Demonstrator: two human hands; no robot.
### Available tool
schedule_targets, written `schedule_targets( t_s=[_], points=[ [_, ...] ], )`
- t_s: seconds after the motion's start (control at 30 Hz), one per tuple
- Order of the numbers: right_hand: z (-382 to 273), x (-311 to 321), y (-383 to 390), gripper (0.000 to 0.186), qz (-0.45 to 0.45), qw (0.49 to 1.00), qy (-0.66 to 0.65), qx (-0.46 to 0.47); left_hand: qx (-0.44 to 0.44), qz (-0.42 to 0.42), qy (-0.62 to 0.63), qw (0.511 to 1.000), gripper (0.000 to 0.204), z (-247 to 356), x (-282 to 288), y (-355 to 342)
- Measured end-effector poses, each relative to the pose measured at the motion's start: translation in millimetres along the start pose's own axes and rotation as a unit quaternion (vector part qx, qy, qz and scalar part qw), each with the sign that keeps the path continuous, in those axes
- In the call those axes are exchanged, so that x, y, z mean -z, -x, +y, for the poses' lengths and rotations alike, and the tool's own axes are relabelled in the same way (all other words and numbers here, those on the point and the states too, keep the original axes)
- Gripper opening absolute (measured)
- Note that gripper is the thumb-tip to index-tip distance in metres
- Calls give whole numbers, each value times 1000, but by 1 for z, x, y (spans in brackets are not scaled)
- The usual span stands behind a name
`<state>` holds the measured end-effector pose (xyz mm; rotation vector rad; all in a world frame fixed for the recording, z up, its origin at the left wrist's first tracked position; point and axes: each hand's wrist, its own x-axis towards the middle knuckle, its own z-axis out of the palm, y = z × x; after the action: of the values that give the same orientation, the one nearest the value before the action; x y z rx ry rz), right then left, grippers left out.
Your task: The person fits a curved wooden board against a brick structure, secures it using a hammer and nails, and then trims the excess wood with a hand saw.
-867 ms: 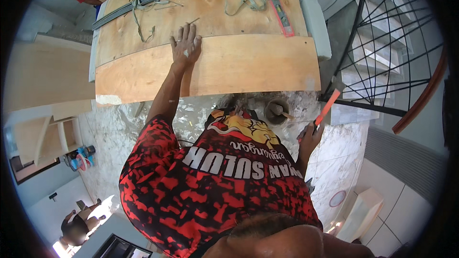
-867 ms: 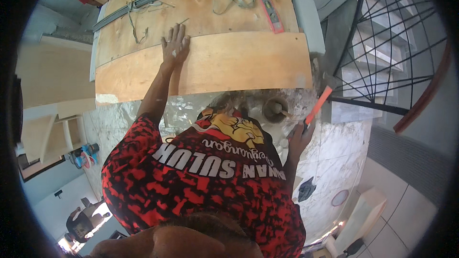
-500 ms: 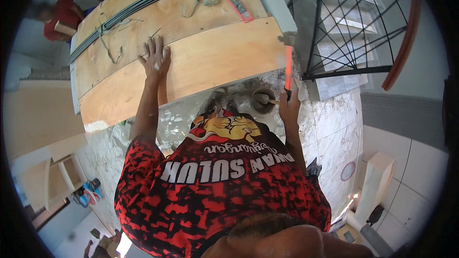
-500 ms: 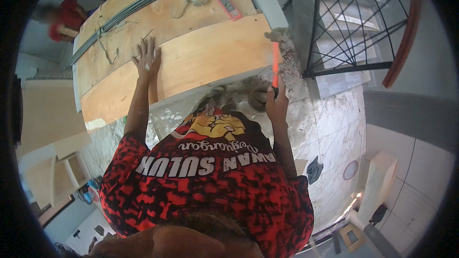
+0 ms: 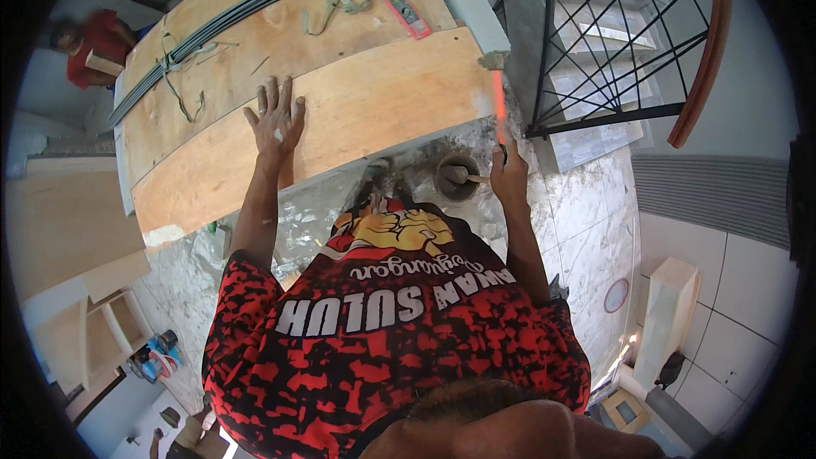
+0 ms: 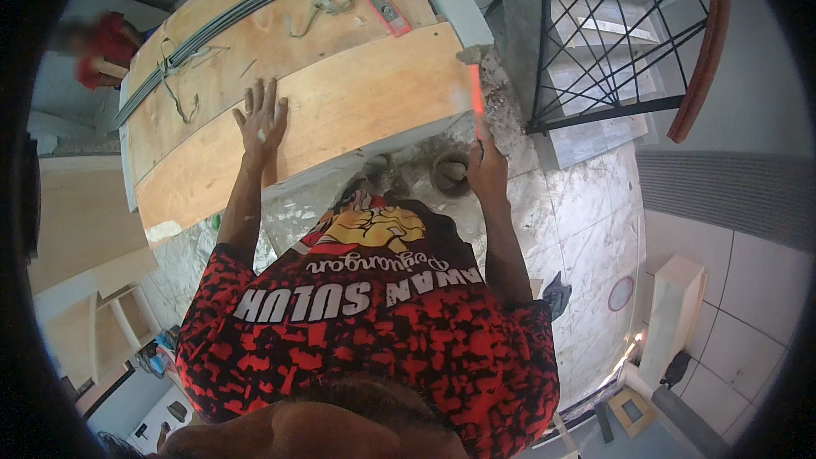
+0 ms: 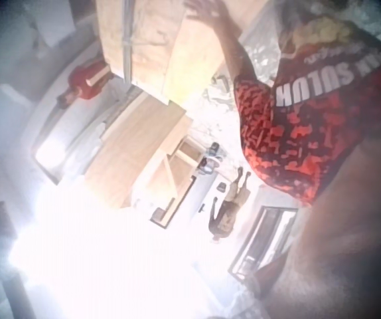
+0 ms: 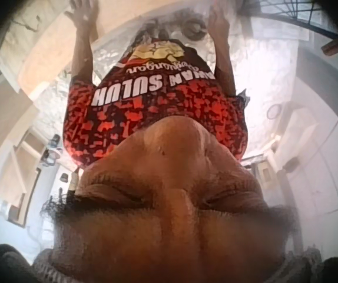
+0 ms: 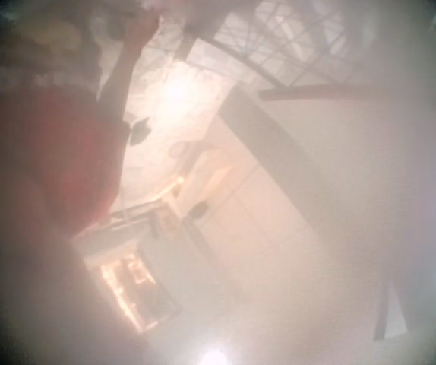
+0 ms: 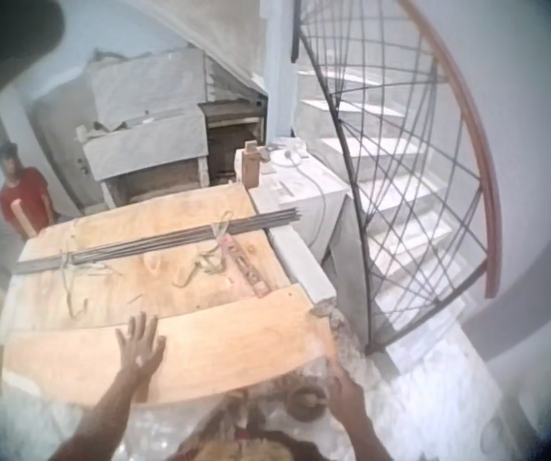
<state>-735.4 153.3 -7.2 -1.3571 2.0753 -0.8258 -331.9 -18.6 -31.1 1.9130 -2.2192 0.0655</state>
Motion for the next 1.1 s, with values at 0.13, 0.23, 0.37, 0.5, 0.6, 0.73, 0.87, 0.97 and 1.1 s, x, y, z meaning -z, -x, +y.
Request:
schedule_targets(
  t_s=[0.13,0.23,0.37,0.5,0.6,0.73,0.87,0.97,1.1],
  points=[
    [19,-16,-1,48,88,989,17,117,-5,5,-4,1000,59,2,-2,-4],
    [28,-16,-7,47,20,997,57,49,2,5,5,1000,59,0,-2,-3],
    [23,-16,-7,44,30,998,22,48,-26,-13,9,1000,62,-2,-6,2],
    [14,-19,-3,46,30,999,-36,17,-183,-65,16,981,70,26,8,23],
    [10,-19,1,49,16,1000,-14,-19,-209,-80,7,975,76,39,10,43],
    [-5,-20,3,56,20,997,-75,15,-204,-56,1,977,75,45,9,48],
    [14,-33,-1,56,59,994,-48,74,-186,-43,37,981,70,41,1,46],
    [55,-50,-14,57,76,988,-108,77,-163,-54,80,982,67,41,-5,42],
    [40,-48,-8,56,25,974,-224,30,-125,-83,233,961,58,23,8,35]
  ],
)
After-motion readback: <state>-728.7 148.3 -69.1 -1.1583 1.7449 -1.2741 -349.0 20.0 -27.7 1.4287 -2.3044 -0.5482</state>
